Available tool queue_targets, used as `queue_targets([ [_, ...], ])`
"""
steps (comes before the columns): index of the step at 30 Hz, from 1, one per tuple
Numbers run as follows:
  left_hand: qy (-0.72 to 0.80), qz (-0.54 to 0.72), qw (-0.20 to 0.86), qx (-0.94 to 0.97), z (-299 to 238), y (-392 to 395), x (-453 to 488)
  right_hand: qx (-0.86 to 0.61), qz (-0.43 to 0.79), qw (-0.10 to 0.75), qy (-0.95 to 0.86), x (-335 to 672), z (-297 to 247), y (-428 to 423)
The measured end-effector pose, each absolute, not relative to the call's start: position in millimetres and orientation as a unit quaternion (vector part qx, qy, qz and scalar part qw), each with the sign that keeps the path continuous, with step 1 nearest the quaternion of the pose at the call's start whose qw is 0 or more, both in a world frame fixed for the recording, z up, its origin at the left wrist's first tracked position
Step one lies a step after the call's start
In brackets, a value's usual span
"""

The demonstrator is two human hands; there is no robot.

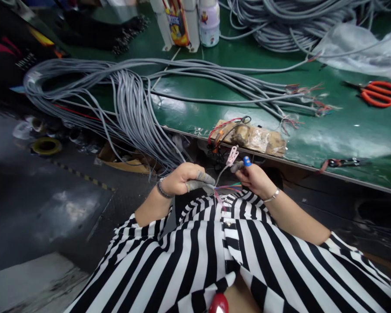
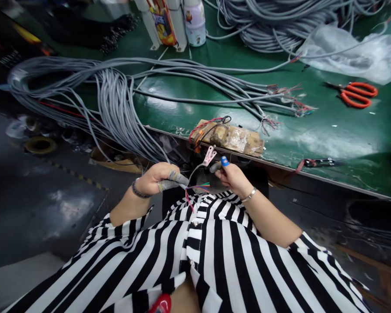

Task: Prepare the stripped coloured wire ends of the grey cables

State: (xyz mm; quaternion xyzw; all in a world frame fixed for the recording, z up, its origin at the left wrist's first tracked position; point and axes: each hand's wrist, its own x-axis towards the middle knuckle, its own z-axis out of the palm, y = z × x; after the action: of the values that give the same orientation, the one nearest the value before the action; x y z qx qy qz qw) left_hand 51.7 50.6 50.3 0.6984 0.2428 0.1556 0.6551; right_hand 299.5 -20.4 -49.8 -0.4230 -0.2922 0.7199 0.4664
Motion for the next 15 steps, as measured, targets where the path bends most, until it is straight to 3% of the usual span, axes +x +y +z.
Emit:
queue_targets([
  [7, 0.246, 0.291, 0.556, 0.738, 37, 57, 79, -0.364, 0.756, 0.450, -0.306, 297, -25, -6],
  [15, 0.236, 0.305, 0.500, 0.775, 6, 65, 91, -0.463, 0.586, 0.581, -0.322, 280, -36, 4],
])
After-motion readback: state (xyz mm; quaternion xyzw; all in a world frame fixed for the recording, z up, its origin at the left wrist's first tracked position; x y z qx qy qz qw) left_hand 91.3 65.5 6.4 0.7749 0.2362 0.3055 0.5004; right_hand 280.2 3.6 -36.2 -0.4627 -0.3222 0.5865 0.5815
